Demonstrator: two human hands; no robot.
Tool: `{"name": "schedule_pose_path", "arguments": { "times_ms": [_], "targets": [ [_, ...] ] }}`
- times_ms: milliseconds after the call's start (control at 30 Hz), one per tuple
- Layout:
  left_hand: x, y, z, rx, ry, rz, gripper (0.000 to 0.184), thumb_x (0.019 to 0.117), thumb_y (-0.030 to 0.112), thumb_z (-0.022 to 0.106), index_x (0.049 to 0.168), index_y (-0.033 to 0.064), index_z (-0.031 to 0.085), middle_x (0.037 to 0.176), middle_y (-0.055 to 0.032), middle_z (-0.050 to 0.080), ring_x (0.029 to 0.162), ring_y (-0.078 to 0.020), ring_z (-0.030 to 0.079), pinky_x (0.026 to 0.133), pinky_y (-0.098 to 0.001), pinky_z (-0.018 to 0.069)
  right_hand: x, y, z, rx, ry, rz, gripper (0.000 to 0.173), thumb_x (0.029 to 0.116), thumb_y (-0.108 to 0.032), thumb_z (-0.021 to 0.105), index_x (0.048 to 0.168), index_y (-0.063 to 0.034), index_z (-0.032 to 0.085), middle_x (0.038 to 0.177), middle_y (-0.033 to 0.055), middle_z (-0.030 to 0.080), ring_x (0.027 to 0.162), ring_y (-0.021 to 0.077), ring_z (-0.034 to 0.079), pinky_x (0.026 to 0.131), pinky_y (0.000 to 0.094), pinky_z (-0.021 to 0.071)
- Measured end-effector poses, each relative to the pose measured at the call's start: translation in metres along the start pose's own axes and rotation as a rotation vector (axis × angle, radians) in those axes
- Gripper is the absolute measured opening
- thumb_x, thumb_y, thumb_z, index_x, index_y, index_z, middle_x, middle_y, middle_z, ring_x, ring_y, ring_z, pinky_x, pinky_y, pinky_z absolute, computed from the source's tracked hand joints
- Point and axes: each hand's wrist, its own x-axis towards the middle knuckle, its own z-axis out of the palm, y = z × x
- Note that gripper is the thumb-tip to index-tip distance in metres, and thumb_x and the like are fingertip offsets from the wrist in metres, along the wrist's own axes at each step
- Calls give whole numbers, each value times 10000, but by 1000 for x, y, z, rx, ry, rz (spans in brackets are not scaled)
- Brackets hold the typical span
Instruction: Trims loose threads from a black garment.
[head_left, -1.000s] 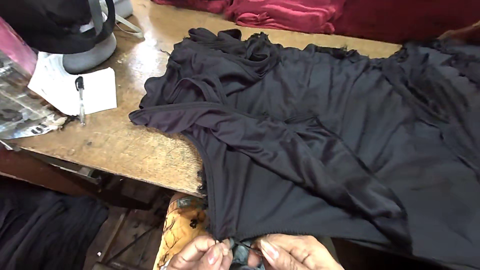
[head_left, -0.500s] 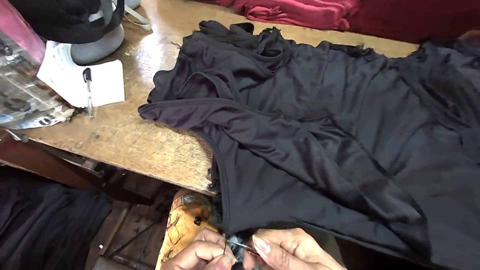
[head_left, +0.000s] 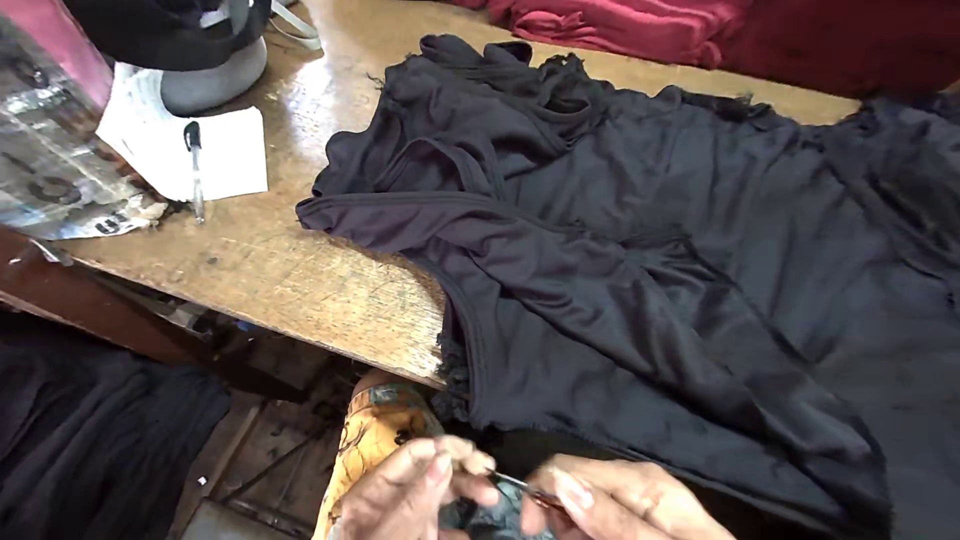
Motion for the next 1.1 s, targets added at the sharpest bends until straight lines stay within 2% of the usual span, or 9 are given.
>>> {"name": "schedule_pose_path", "arguments": {
  "times_ms": [33, 100, 233, 367, 533, 667, 867, 1033, 1100],
  "targets": [
    [5, 2, 0, -53, -10, -36, 348, 1095, 218, 443, 1190, 8, 703, 1130, -156, 744, 941, -205, 753, 553, -296, 606, -4, -4, -4, -54, -5, -24, 374, 1103, -150, 383, 1000, 19, 701, 696, -70, 536, 563, -39, 418, 514, 157, 352],
    [14, 3, 4, -143, 5, -76, 355, 1073, 302, 512, 1139, 14, 710, 1114, -167, 744, 930, -222, 758, 549, -324, 614, -10, -13, -12, -168, -23, -71, 396, 1113, -164, 385, 1011, 60, 695, 749, -9, 603, 605, -30, 450, 555, 164, 383],
    [31, 6, 28, -149, 257, -98, 149, 992, 94, 655, 923, -14, 730, 836, -130, 715, 634, -140, 692, 433, -267, 549, -14, -29, -18, -377, -45, -137, 412, 1119, -178, 400, 1047, 104, 691, 799, 107, 643, 687, 44, 534, 639, 208, 454],
    [28, 5, 27, -36, 316, 33, 126, 973, 34, 663, 900, -24, 749, 801, -123, 712, 611, -131, 681, 445, -260, 555, -10, -41, -25, -704, -62, -239, 430, 1123, -236, 384, 1087, 66, 688, 867, 188, 681, 768, 207, 638, 662, 343, 504],
    [18, 6, 12, 60, 287, 224, 59, 931, 8, 704, 923, -9, 760, 813, -110, 719, 614, -130, 684, 471, -273, 578, 11, -69, -20, -1263, -47, -438, 362, 1107, -273, 422, 1154, -34, 689, 842, 148, 658, 693, 280, 629, 542, 413, 458],
    [16, 7, 11, 39, 286, 246, 54, 933, -12, 685, 920, -32, 734, 790, -113, 691, 565, -120, 641, 451, -263, 552, 33, -90, -9, -1526, -129, -545, 298, 1087, -265, 464, 1085, -74, 693, 791, 97, 615, 615, 267, 602, 439, 386, 402],
    [16, 3, 5, 71, 218, 368, 51, 937, -25, 681, 945, -39, 729, 874, -127, 699, 577, -112, 634, 457, -256, 551, 60, -98, 4, -1671, -200, -672, 341, 1043, -251, 430, 810, -113, 637, 668, 18, 523, 520, 186, 517, 395, 319, 316],
    [16, 2, 1, 185, 256, 437, 42, 905, 0, 740, 932, -14, 769, 890, -125, 706, 562, -88, 597, 443, -217, 504, 73, -96, 8, -1655, -267, -725, 360, 1015, -263, 465, 726, -141, 642, 648, 2, 543, 525, 168, 538, 403, 311, 334],
    [17, 2, -2, 227, 254, 473, 41, 890, 8, 759, 922, 3, 785, 904, -107, 708, 630, -85, 624, 498, -209, 526, 76, -95, 9, -1642, -278, -727, 363, 1015, -281, 473, 708, -159, 624, 617, -20, 508, 504, 153, 514, 395, 306, 312]
  ]
}}
